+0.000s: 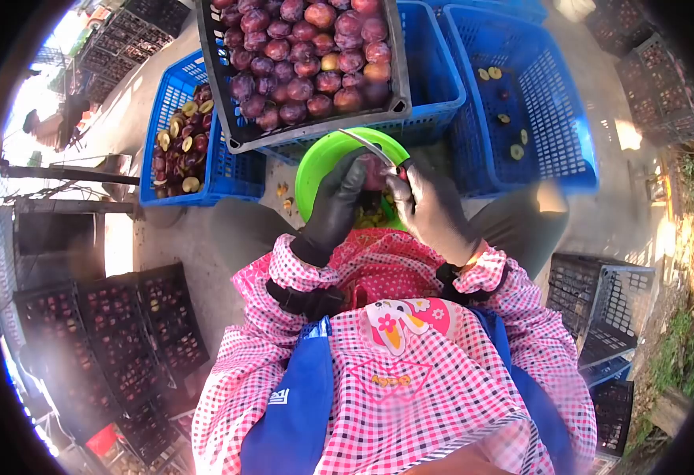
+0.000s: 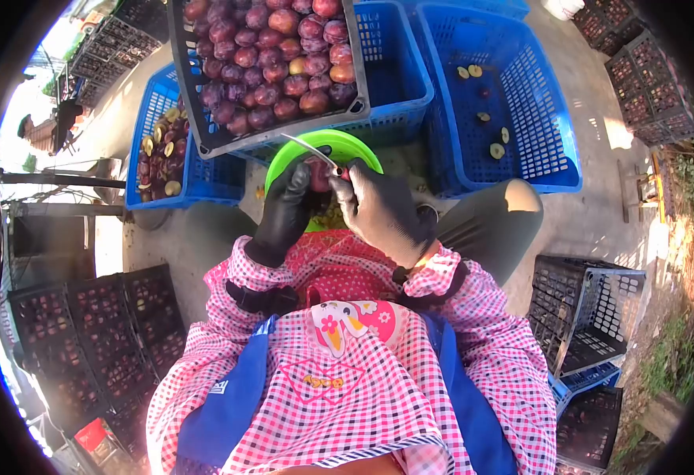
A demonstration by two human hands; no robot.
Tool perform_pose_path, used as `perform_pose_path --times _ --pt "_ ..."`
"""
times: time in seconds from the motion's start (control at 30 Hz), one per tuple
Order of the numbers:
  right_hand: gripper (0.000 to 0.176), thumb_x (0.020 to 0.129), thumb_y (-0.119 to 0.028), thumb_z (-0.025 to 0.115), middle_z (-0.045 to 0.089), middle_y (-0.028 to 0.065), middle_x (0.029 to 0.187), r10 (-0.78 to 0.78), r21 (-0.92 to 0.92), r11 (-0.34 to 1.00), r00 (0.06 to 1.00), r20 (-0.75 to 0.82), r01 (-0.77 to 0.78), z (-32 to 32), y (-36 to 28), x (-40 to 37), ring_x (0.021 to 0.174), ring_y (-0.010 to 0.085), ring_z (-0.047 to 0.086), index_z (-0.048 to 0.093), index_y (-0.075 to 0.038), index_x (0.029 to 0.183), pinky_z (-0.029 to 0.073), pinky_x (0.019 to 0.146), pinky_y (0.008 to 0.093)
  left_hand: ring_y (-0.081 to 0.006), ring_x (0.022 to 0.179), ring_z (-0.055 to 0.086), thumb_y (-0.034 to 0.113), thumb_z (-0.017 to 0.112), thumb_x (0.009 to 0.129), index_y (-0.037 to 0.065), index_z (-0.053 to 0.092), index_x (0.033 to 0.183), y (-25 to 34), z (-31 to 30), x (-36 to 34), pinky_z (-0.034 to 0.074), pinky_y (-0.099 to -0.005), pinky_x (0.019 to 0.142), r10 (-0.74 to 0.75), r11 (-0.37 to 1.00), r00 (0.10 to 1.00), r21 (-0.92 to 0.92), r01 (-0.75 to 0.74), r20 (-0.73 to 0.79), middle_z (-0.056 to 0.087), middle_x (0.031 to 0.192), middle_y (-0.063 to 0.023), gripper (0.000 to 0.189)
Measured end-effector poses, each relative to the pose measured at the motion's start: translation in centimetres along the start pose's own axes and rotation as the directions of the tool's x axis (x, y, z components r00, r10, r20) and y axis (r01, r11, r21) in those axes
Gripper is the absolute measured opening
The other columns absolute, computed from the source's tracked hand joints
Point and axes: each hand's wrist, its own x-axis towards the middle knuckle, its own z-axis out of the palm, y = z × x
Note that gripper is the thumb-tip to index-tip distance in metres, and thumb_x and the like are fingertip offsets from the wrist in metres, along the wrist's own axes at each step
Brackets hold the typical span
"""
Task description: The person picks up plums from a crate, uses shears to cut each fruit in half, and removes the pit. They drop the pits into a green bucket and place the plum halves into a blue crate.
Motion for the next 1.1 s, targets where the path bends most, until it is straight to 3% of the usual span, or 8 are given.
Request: perform_pose_path --times 0.07,0.5,0.57,0.6,0.63,0.73,0.87,1.1 --pt "0.017 0.088 -0.018 0.064 0.061 0.0182 0.067 -0.05 -0.109 0.993 0.997 -0.064 0.043 0.5 0.1 -0.2 0.06 0.0374 0.061 0.055 -0.004 0.083 0.046 0.052 0.0433 -0.0128 0.107 0.055 0.042 0.046 0.101 0.002 0.051 0.128 1.1 0.8 -0.4 0.043 -0.0298 0.094 0.063 0.934 0.998 0.353 -0.056 -0.008 0.059 0.117 -0.0038 0.048" --pt "0.024 0.094 -0.028 0.058 0.058 0.0108 0.062 -0.008 -0.109 0.994 0.995 -0.103 -0.003 3.1 1.5 -0.3 0.054 0.032 0.06 0.053 -0.006 0.088 0.046 0.05 0.0417 -0.0111 0.1 0.056 0.042 0.049 0.1 0.002 0.052 0.127 1.3 -0.6 0.1 0.046 -0.0273 0.086 0.047 0.889 0.998 0.458 -0.021 -0.045 0.06 0.112 -0.0042 0.049" --pt "0.035 0.097 -0.04 0.054 0.054 0.0027 0.059 0.295 0.596 0.698 0.918 0.265 -0.397 2.7 2.4 -0.1 0.042 0.0181 0.05 0.052 -0.007 0.086 0.04 0.04 0.0317 -0.0132 0.099 0.057 0.039 0.05 0.099 0.003 0.053 0.128 0.6 -2.8 0.7 0.047 -0.0295 0.085 -0.067 0.995 0.99 0.075 0.058 0.121 0.061 0.111 -0.0041 0.046" --pt "0.044 0.097 -0.05 0.049 0.05 -0.0019 0.06 0.196 0.675 0.153 0.691 0.695 -0.722 -0.1 1.7 0.2 0.04 0.0066 0.038 0.054 -0.008 0.088 0.031 0.036 0.0219 -0.0185 0.106 0.058 0.033 0.051 0.1 0.005 0.048 0.134 0.2 -1.9 1.1 0.048 -0.0347 0.092 0.026 0.998 0.999 -0.05 -0.024 0.04 0.059 0.117 -0.0059 0.044" --pt "0.045 0.097 -0.053 0.047 0.051 -0.0005 0.061 -0.021 0.752 0.014 0.752 0.659 -0.659 -0.6 1.2 0.1 0.039 0.005 0.035 0.055 -0.01 0.089 0.028 0.033 0.019 -0.0185 0.106 0.058 0.033 0.051 0.1 0.005 0.048 0.134 0.4 -1.6 1.3 0.048 -0.0347 0.092 0.035 0.998 0.999 -0.05 -0.034 0.034 0.059 0.117 -0.0059 0.044" --pt "0.042 0.097 -0.048 0.051 0.052 -0.0015 0.063 0.433 0.683 0.368 0.766 0.475 -0.631 -1.7 -0.9 1.3 0.044 0.0053 0.041 0.056 -0.007 0.092 0.033 0.04 0.0191 -0.0236 0.117 0.055 0.02 0.053 0.098 0.008 0.035 0.144 0.7 -2.0 1.6 0.045 -0.0409 0.102 0.096 0.931 0.995 -0.356 -0.079 0.031 0.051 0.131 -0.0094 0.05" --pt "0.03 0.098 -0.031 0.056 0.055 0.0044 0.065 0.272 0.355 0.877 0.944 0.185 -0.323 0.5 0.1 0.0 0.055 0.0131 0.052 0.055 -0.002 0.095 0.04 0.051 0.031 -0.0251 0.119 0.054 0.014 0.053 0.097 0.006 0.035 0.144 0.8 -2.8 1.7 0.043 -0.0414 0.104 0.14 0.944 0.99 -0.302 -0.13 0.01 0.051 0.132 -0.0115 0.051" --pt "0.024 0.094 -0.026 0.057 0.06 0.0206 0.064 0.161 -0.097 0.984 0.974 0.16 -0.146 1.2 -1.5 -0.1 0.058 0.0403 0.06 0.053 -0.002 0.094 0.046 0.051 0.0474 -0.028 0.125 0.05 0.01 0.056 0.094 -0.001 0.035 0.142 1.2 -2.4 0.9 0.043 -0.0422 0.105 0.127 0.98 0.991 -0.15 -0.132 -0.043 0.048 0.136 -0.0158 0.054"
